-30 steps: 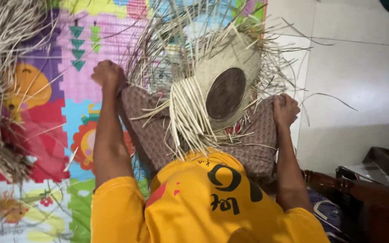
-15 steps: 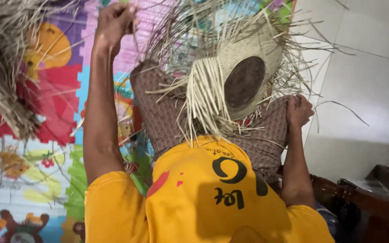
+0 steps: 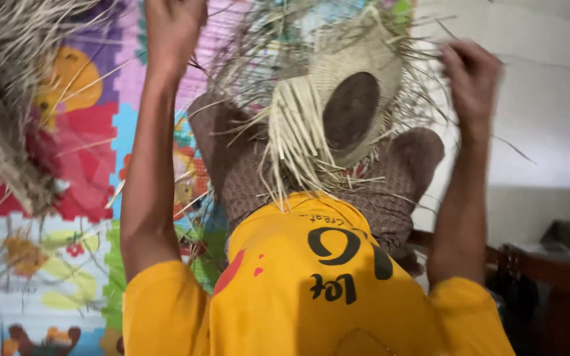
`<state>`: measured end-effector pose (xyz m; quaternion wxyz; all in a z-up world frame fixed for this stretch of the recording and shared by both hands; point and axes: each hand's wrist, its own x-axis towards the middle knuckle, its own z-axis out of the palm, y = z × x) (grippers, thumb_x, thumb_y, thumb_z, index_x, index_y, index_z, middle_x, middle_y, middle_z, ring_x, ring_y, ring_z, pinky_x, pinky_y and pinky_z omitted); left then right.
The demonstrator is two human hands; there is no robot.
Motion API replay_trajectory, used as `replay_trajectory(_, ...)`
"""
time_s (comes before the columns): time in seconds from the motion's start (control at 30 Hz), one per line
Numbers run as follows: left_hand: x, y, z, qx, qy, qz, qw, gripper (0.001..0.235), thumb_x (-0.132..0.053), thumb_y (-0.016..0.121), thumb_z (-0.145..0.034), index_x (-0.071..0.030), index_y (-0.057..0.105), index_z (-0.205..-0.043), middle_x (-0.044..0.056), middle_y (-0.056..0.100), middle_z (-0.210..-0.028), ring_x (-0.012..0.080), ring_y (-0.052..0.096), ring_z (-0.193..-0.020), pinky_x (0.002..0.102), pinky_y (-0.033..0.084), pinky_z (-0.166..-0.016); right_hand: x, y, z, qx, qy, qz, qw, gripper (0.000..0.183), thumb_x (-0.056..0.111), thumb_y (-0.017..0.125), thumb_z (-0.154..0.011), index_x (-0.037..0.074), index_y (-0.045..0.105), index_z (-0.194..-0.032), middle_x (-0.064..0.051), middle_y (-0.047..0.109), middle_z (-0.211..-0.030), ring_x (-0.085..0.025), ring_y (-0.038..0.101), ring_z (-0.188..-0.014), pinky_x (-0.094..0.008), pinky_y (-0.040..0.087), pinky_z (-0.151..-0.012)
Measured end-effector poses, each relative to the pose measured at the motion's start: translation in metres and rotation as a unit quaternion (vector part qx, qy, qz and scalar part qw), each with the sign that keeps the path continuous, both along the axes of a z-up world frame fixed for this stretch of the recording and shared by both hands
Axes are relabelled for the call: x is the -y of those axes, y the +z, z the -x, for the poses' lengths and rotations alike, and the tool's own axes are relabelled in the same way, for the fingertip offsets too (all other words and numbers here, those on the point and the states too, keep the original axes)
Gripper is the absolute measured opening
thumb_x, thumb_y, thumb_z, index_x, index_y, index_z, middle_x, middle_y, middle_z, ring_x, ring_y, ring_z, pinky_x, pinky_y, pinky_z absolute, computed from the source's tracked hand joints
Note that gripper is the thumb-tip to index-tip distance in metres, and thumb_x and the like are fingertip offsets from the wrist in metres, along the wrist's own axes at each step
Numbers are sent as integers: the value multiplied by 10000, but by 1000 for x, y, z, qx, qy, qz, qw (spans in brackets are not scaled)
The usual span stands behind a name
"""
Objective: Weaving a straw hat by hand, tucking in loose strands to finish the edges.
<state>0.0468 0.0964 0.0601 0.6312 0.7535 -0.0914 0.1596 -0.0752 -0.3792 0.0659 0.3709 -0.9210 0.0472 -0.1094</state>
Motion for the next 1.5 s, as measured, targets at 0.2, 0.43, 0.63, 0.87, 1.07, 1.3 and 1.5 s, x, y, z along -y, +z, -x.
replay_trajectory(0.2,80,76,91,136,-211,-128,959,85,51,604,-1041,-31,625,-1050,89,628,-976,183,576,-835,309,472,-710,-180,55,-15,31,164,-362,917,403,371,679,-1018,56,698,-1269,-52,691,-1092,-105,518,-803,-249,418,-695)
replay_trajectory(0.43,51,13,115,-23,-192,-270,943,136,-99,612,-1068,-36,708,-1141,112,686,-976,201,601,-761,329,491,-646,-193,17,-7,-70,118,-522,842,101,116,707,-987,28,743,-1018,-61,727,-817,-71,647,-609,-155,554,-537)
replay_trajectory(0.63,-41,-32,114,-35,-53,-261,963,210,8,585,-1075,-82,695,-1229,128,628,-1109,298,601,-976,408,455,-846,-88,13,-22,29,-83,-596,798,157,-29,706,-822,70,689,-701,-42,731,-967,-57,534,-498,-207,404,-389)
replay_trajectory(0.87,-50,-53,100,95,88,-221,966,196,-79,636,-1134,76,755,-1126,203,703,-1009,305,614,-906,411,499,-770,103,-69,27,266,-8,-752,602,336,196,731,-1025,108,701,-1347,-38,772,-1153,-109,713,-997,-270,613,-905)
replay_trajectory(1.07,55,28,120,-93,-64,-96,989,361,-351,434,-1109,-86,676,-1154,134,552,-1228,250,565,-1107,418,540,-946,-160,43,48,-87,-175,-633,749,63,100,627,-987,68,672,-1016,-87,718,-867,-133,624,-664,-235,549,-578)
replay_trajectory(1.3,85,26,125,-65,-180,-166,967,61,-43,666,-1023,-34,692,-1076,79,572,-990,156,524,-789,244,492,-630,-191,1,31,-42,85,-584,806,172,112,695,-1020,27,712,-1168,-76,727,-938,-99,630,-676,-183,555,-586)
replay_trajectory(1.5,62,32,115,-88,-215,-212,949,85,-88,637,-1045,-20,680,-1075,126,629,-1026,216,610,-854,310,567,-732,-154,-3,18,29,-5,-567,823,100,135,744,-986,43,781,-993,-95,783,-851,-110,669,-601,-178,545,-515)
